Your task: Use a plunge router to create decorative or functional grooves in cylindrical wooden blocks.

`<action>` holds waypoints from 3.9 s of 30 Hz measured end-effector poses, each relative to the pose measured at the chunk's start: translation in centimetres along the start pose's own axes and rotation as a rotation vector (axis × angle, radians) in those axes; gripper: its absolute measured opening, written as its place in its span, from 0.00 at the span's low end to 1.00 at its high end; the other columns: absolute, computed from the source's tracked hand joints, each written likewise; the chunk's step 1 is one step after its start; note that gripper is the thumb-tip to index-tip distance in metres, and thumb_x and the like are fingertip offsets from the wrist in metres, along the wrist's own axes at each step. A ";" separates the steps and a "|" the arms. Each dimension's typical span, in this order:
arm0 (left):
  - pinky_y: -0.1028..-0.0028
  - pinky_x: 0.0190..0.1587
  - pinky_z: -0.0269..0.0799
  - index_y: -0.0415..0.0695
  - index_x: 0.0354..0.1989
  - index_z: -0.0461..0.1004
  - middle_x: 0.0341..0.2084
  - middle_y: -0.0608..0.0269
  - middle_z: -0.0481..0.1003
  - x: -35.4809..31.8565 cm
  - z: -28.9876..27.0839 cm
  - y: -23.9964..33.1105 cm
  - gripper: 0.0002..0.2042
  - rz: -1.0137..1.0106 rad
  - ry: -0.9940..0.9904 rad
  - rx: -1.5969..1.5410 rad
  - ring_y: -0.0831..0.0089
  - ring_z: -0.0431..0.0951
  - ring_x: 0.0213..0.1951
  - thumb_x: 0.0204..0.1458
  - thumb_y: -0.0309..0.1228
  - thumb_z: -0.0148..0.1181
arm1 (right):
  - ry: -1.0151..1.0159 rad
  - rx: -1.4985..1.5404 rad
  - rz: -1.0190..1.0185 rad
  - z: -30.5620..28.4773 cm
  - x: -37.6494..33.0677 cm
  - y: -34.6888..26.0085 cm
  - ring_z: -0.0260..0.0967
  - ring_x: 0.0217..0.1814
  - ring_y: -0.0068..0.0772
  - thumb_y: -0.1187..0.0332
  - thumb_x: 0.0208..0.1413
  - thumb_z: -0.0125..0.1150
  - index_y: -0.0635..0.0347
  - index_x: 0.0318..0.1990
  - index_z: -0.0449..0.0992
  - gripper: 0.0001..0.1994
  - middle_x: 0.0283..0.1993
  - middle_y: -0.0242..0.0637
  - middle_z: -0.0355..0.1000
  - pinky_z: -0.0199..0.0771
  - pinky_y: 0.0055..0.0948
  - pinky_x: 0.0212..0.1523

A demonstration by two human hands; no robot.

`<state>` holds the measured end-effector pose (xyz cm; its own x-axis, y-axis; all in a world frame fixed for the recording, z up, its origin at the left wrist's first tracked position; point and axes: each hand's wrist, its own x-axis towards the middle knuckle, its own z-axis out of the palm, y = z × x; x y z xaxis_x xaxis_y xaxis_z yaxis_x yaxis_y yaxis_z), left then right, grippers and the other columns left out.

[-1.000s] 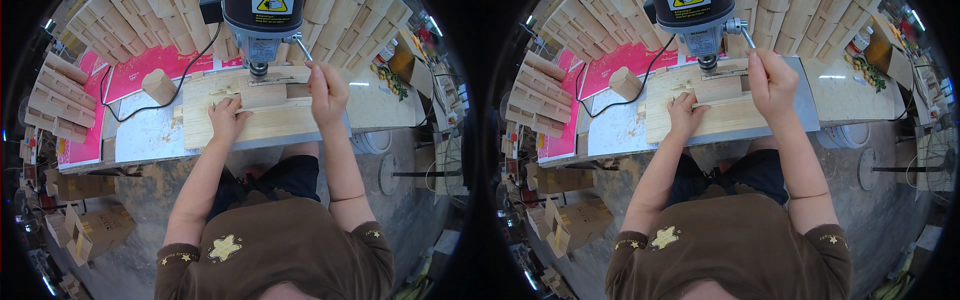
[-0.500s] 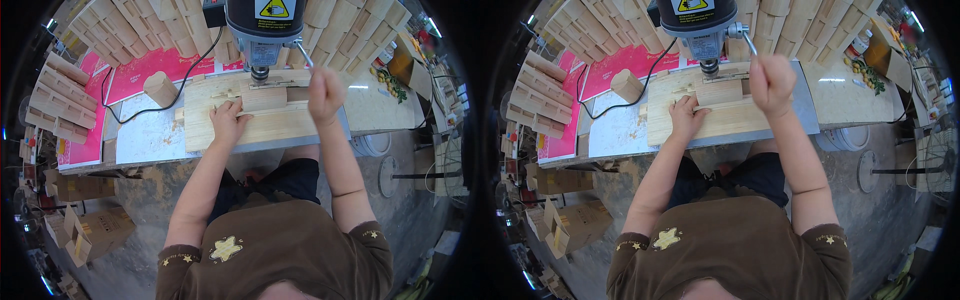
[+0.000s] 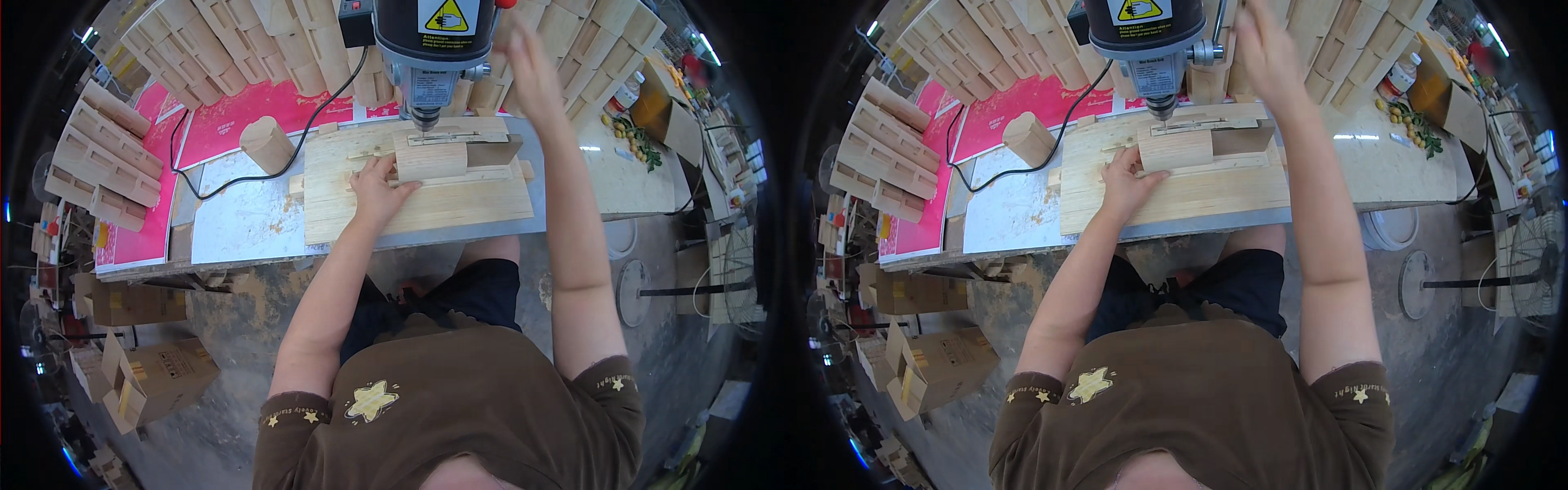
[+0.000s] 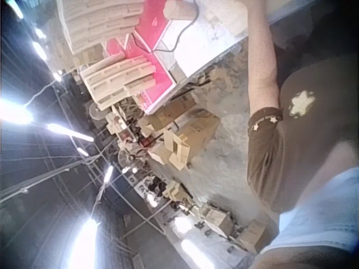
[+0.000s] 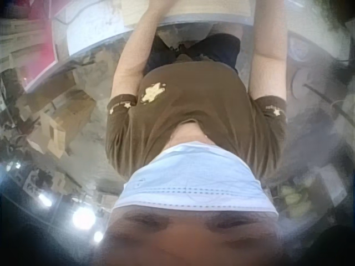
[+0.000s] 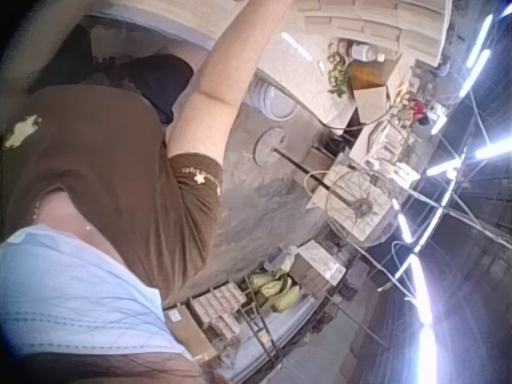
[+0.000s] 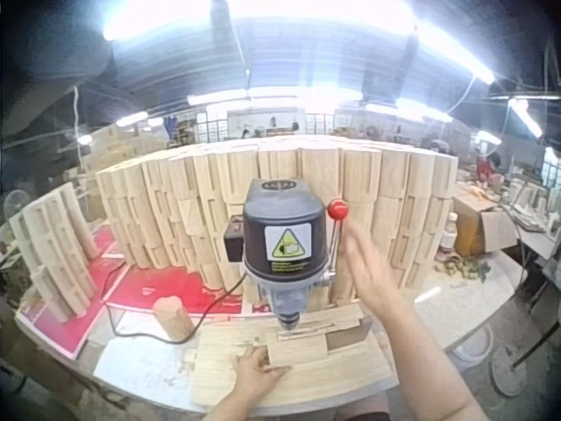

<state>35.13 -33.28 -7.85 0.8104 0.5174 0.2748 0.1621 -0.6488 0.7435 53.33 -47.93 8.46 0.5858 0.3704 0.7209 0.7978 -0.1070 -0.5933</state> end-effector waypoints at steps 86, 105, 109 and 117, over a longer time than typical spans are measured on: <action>0.66 0.41 0.56 0.45 0.48 0.74 0.26 0.68 0.69 -1.8 -2.2 -3.4 0.27 0.070 0.077 0.139 0.68 0.70 0.34 0.35 0.37 0.70 | -0.016 0.021 0.088 0.8 6.5 -3.8 0.66 0.25 0.24 0.60 0.62 0.46 0.64 0.36 0.74 0.16 0.24 0.38 0.70 0.66 0.27 0.28; 0.67 0.41 0.56 0.51 0.50 0.73 0.24 0.69 0.68 -1.7 -2.2 -3.4 0.27 0.065 0.072 0.120 0.70 0.69 0.31 0.34 0.34 0.70 | 0.131 -0.125 -0.098 1.0 -10.5 -2.5 0.66 0.24 0.30 0.74 0.55 0.53 0.64 0.39 0.76 0.07 0.25 0.39 0.70 0.64 0.26 0.26; 0.67 0.41 0.56 0.51 0.50 0.73 0.24 0.69 0.68 -1.7 -2.0 -3.4 0.27 0.109 0.103 0.107 0.69 0.70 0.32 0.34 0.34 0.70 | 0.126 -0.123 -0.138 2.8 -12.0 0.5 0.66 0.27 0.35 0.75 0.53 0.54 0.64 0.40 0.76 0.08 0.27 0.39 0.70 0.64 0.30 0.32; 0.66 0.41 0.56 0.50 0.49 0.73 0.24 0.68 0.69 -1.8 -2.1 -3.3 0.27 0.073 0.086 0.108 0.69 0.70 0.32 0.34 0.34 0.70 | 0.131 -0.129 -0.191 0.2 -9.3 -2.7 0.64 0.25 0.31 0.74 0.54 0.54 0.65 0.37 0.75 0.06 0.23 0.37 0.67 0.62 0.28 0.29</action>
<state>31.94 -30.87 -9.50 0.7717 0.5094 0.3809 0.1673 -0.7403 0.6511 45.72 -50.86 3.27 0.4293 0.2731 0.8609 0.9025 -0.1669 -0.3971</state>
